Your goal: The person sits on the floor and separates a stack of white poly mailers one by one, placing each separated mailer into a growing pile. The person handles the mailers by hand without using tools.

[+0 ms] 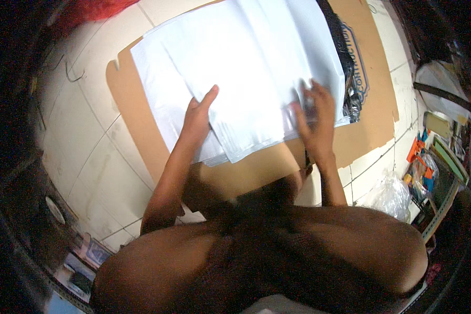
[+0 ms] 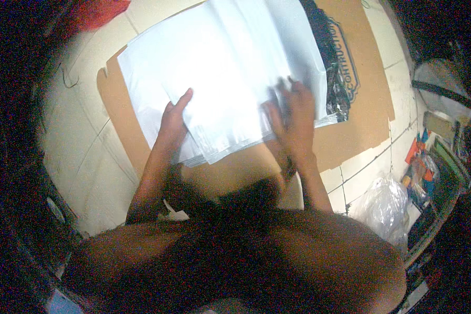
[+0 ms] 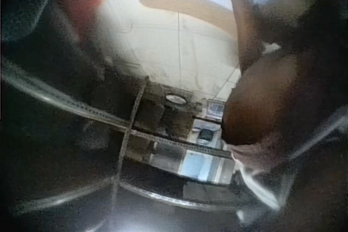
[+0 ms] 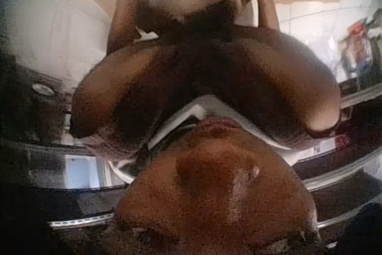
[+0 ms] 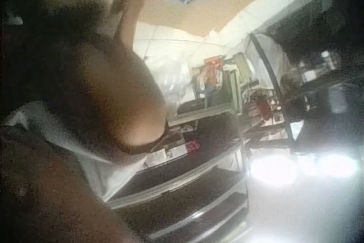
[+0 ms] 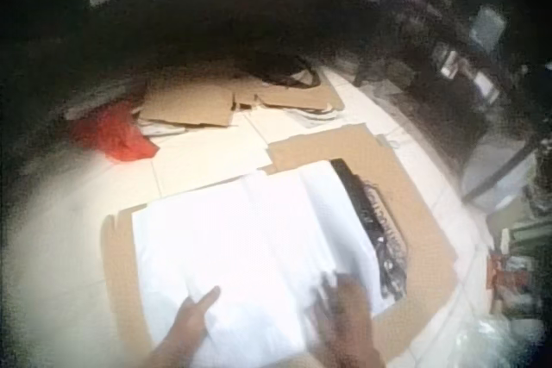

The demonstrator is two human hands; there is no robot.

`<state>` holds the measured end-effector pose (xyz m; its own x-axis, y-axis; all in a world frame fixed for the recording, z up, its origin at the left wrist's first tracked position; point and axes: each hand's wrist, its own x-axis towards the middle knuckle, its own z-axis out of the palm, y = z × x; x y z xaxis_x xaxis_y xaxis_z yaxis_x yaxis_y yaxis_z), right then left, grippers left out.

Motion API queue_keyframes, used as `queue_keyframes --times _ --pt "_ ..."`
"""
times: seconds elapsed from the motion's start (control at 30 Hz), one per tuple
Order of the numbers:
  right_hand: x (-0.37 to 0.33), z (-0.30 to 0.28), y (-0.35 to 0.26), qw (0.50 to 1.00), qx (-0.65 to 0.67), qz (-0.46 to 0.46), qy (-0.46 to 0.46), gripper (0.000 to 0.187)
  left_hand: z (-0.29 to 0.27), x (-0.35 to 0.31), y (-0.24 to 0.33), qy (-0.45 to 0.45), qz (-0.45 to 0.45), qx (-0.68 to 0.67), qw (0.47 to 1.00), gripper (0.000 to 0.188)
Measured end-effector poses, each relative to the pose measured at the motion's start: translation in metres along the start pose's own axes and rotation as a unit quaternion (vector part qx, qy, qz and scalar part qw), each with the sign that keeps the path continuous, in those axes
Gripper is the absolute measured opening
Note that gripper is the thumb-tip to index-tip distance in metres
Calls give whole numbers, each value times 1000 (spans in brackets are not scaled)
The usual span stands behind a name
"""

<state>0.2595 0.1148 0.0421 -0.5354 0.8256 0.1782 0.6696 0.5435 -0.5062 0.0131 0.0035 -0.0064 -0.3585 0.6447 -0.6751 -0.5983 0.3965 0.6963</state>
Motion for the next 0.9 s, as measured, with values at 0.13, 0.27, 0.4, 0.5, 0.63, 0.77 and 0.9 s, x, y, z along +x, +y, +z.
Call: queue_keyframes --times 0.13,0.27,0.4,0.5,0.63,0.77,0.9 --pt "12 -28 52 978 -19 156 137 56 5 -5 9 -14 -17 -9 1000 69" --pt "15 -40 82 965 -69 223 117 67 12 -10 17 -18 -32 -25 999 73" --pt "18 -45 71 956 -100 250 117 67 5 -3 8 -5 -27 -38 999 74" --pt "18 -51 62 961 -23 217 168 54 13 -6 10 37 -41 -30 998 64" --pt "22 -50 25 954 160 99 232 46 10 -8 14 4 -30 -48 998 68" --pt "13 -29 -18 948 259 95 160 46 13 -9 13 14 -35 -44 998 68" --pt "8 -25 3 940 246 160 172 40 14 -6 9 11 -34 -55 998 68"
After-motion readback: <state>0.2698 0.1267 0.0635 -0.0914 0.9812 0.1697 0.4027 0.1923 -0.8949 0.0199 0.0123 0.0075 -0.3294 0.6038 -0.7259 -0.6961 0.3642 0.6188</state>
